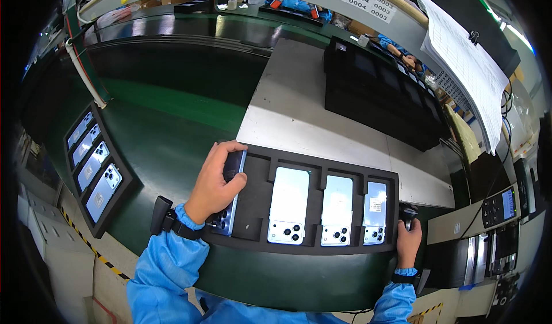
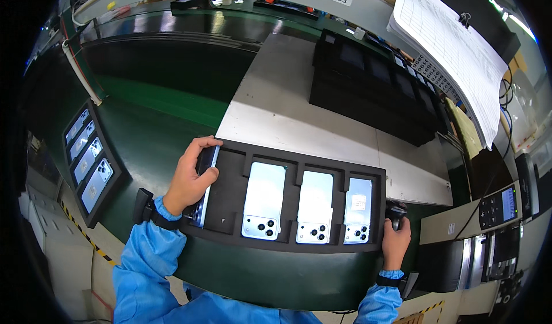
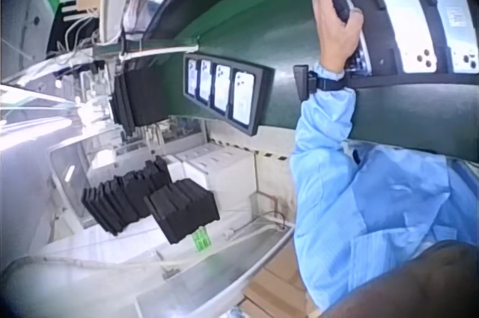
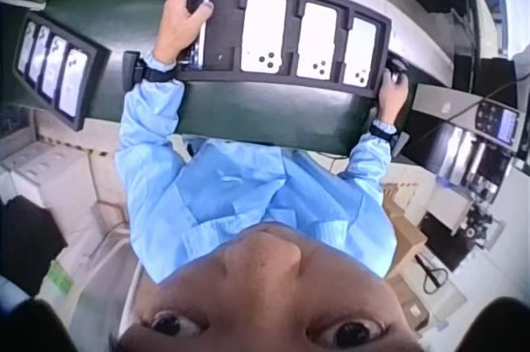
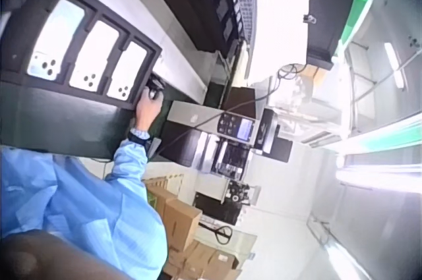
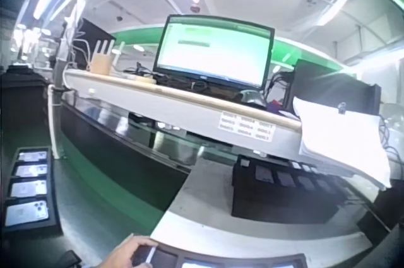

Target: Scanning serial numbers or barcodes on smartphones and placing them into foam trays in a manufacturing facility.

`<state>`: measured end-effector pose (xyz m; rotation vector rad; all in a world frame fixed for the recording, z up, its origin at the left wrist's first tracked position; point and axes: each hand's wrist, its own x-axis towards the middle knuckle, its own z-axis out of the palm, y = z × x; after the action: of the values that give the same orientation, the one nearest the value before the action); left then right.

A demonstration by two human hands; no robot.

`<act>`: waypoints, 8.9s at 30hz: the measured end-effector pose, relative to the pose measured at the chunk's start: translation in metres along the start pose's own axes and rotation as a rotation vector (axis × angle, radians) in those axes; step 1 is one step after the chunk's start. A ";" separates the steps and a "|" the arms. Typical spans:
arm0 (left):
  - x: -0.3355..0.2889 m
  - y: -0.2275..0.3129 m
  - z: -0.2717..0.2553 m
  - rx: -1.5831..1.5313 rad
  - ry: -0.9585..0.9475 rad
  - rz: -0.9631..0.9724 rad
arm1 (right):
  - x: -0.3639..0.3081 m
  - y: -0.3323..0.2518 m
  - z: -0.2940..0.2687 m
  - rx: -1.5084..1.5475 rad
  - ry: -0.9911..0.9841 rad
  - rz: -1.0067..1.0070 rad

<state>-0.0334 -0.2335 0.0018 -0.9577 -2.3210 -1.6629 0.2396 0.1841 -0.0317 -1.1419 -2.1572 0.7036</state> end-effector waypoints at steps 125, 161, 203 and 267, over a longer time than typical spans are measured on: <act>-0.016 -0.030 0.004 -1.163 -0.098 -0.552 | 0.349 -0.144 0.128 -0.167 0.097 -0.918; -0.008 -0.036 0.011 -1.034 -0.178 -0.484 | 0.241 -0.305 0.206 -0.266 -0.063 -0.807; -0.374 0.023 -0.302 0.327 0.738 -0.927 | -0.049 -0.057 -0.081 -0.465 -0.354 -0.281; 0.012 0.035 0.174 0.417 -0.492 0.580 | -0.045 -0.048 -0.010 0.241 -0.286 0.121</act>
<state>0.0202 -0.0670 -0.0311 -1.8457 -2.1805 -0.7440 0.2410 0.1235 -0.0036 -1.1026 -2.1683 1.2100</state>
